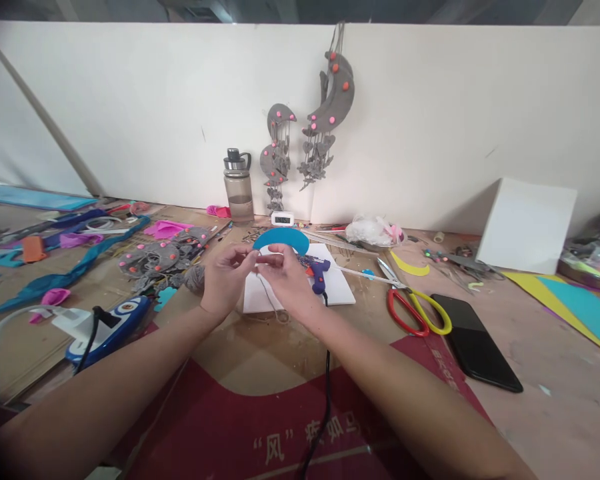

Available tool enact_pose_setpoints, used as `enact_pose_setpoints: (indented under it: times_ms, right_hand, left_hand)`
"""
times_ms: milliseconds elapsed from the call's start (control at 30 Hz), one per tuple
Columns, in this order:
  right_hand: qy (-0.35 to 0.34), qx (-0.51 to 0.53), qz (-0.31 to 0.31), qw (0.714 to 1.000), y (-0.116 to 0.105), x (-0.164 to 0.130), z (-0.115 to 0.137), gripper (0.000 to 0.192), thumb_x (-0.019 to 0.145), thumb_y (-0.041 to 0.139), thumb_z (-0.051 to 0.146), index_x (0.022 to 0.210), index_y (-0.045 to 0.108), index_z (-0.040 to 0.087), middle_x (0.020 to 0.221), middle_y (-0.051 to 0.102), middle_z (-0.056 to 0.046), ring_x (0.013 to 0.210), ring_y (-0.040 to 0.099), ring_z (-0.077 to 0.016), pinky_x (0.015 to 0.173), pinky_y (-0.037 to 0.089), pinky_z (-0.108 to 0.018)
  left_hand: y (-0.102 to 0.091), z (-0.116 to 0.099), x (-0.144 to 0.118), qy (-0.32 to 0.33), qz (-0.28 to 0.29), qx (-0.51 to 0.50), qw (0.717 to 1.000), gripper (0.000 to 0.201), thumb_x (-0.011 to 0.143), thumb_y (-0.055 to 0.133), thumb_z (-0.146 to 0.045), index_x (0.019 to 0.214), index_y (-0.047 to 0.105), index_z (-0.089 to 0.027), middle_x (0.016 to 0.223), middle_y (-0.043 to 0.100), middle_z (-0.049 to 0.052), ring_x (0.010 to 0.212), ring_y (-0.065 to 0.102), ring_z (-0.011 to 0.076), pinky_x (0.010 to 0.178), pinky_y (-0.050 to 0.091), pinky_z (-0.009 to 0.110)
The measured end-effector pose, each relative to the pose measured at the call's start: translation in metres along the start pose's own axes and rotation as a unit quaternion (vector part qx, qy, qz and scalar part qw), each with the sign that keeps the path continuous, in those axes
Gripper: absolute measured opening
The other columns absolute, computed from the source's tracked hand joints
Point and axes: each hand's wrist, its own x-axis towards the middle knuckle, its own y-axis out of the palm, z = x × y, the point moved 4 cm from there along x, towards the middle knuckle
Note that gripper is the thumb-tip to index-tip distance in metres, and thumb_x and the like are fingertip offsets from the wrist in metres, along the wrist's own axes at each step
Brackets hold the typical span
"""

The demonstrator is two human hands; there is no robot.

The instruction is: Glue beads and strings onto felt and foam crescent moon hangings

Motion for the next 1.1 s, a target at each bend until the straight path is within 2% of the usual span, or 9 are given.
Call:
enact_pose_setpoints:
  times_ms: [67,167,367,600,733,867,967,1100]
  right_hand:
    - [0.033,0.047,-0.008,0.998,0.003,0.004,-0.004,0.027,0.077,0.064,0.037,0.098,0.053,0.024,0.084,0.057,0.002,0.070,0.054,-0.0102,0.070,0.051,-0.029]
    - [0.027,0.027,-0.051,0.998,-0.002,0.008,-0.006,0.023,0.077,0.065,0.043,0.083,0.059,0.021,0.079,0.051,0.002,0.064,0.042,-0.0085,0.052,0.040,-0.021]
    - [-0.027,0.044,-0.112,0.992,-0.009,0.009,-0.006,0.022,0.076,0.067,0.043,0.080,0.062,0.021,0.078,0.053,0.002,0.063,0.038,-0.0094,0.049,0.033,-0.022]
    - [-0.010,0.066,-0.131,0.989,-0.010,0.008,-0.008,0.024,0.073,0.069,0.043,0.076,0.060,0.021,0.077,0.054,0.002,0.061,0.038,-0.0093,0.049,0.031,-0.024]
    - [-0.005,0.089,-0.124,0.988,-0.011,0.006,-0.003,0.024,0.071,0.070,0.041,0.073,0.059,0.020,0.075,0.053,0.002,0.059,0.036,-0.0087,0.050,0.029,-0.024]
    - [0.015,0.125,-0.095,0.987,-0.013,0.005,0.003,0.026,0.066,0.073,0.041,0.074,0.059,0.021,0.073,0.051,0.003,0.058,0.034,-0.0079,0.048,0.025,-0.024]
    - [0.033,0.136,-0.041,0.989,-0.015,0.006,0.007,0.029,0.065,0.075,0.041,0.076,0.058,0.022,0.070,0.050,0.004,0.057,0.034,-0.0072,0.048,0.022,-0.023]
    - [0.036,0.084,0.053,0.994,-0.019,0.006,0.017,0.028,0.068,0.074,0.041,0.084,0.061,0.021,0.067,0.049,0.005,0.054,0.030,-0.0064,0.048,0.018,-0.023]
  left_hand:
    - [0.000,0.000,0.000,-0.013,0.002,-0.007,1.000,0.011,0.076,0.068,-0.030,0.077,0.071,-0.020,0.078,0.068,0.001,0.066,0.055,0.0123,0.067,0.043,0.024]
    - [0.002,0.003,0.001,-0.053,0.013,-0.048,0.997,0.014,0.075,0.070,-0.033,0.077,0.071,-0.019,0.077,0.068,0.001,0.066,0.055,0.0123,0.065,0.042,0.023]
    - [0.009,0.008,-0.002,-0.121,0.057,-0.116,0.984,0.020,0.076,0.069,-0.038,0.076,0.070,-0.018,0.068,0.062,-0.001,0.055,0.044,0.0081,0.052,0.035,0.022]
    - [0.016,0.004,-0.007,-0.154,0.074,-0.185,0.968,0.020,0.074,0.072,-0.037,0.071,0.068,-0.017,0.061,0.053,-0.003,0.050,0.034,0.0056,0.046,0.025,0.021]
    - [0.019,0.000,-0.010,-0.184,0.107,-0.243,0.946,0.022,0.071,0.075,-0.036,0.070,0.067,-0.016,0.060,0.050,-0.003,0.048,0.029,0.0040,0.043,0.020,0.021]
    - [0.023,-0.003,-0.011,-0.220,0.168,-0.307,0.910,0.024,0.069,0.077,-0.035,0.074,0.066,-0.015,0.071,0.057,0.000,0.050,0.034,0.0034,0.042,0.021,0.018]
    - [0.026,-0.004,-0.012,-0.260,0.229,-0.360,0.866,0.024,0.070,0.078,-0.033,0.074,0.064,-0.014,0.075,0.056,0.001,0.052,0.034,0.0027,0.041,0.022,0.016]
    - [0.027,-0.002,-0.013,-0.308,0.286,-0.387,0.821,0.024,0.069,0.079,-0.031,0.072,0.063,-0.013,0.073,0.054,0.002,0.051,0.031,0.0032,0.040,0.022,0.015]
